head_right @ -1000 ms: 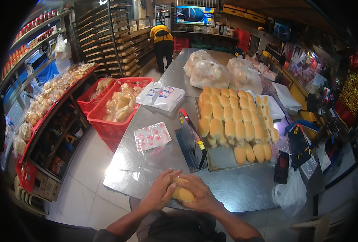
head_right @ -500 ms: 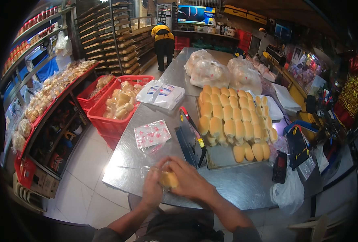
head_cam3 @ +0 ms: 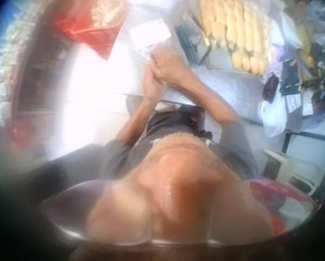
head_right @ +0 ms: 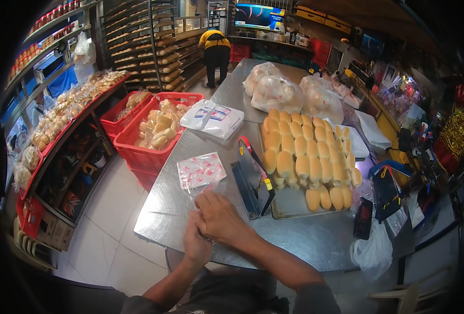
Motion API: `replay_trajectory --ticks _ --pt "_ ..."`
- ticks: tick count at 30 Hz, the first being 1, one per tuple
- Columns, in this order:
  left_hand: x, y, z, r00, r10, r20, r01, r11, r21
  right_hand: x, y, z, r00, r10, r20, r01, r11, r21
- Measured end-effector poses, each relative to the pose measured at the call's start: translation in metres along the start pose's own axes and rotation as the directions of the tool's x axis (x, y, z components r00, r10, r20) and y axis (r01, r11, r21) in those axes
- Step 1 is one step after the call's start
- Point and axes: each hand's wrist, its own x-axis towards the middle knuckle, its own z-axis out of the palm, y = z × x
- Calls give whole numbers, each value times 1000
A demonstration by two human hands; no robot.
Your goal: The person repeatedly picks up small bread rolls from a metal tray, places them into clear plastic bags, and seals the bags using a handheld heat sealer. The sealed packages are then set aside on the counter.
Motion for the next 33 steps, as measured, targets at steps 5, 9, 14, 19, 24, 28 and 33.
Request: replay_trajectory --ticks 5,9,14,19,24,28,33 --pt "-6 12 18 979 -9 -205 24 997 71 -1 -3 2 986 -56 154 59 998 -19" --pt "-11 26 42 978 9 -207 12 995 100 -22 -5 -12 983 -61 176 68 997 -34" --pt "-10 29 39 982 103 -157 -71 977 200 -47 -1 -25 965 -88 246 103 993 -50" --pt "0 34 27 993 -6 -119 62 879 472 -51 9 -33 956 -141 258 119 988 98" --pt "23 60 21 991 -130 -1 88 667 740 -49 9 -41 945 -152 291 115 983 140" --pt "30 78 26 962 -265 65 82 509 857 -53 8 -49 956 -146 255 84 968 237" --pt "36 91 34 919 -394 22 169 443 881 -57 10 -53 984 -116 137 68 948 312"
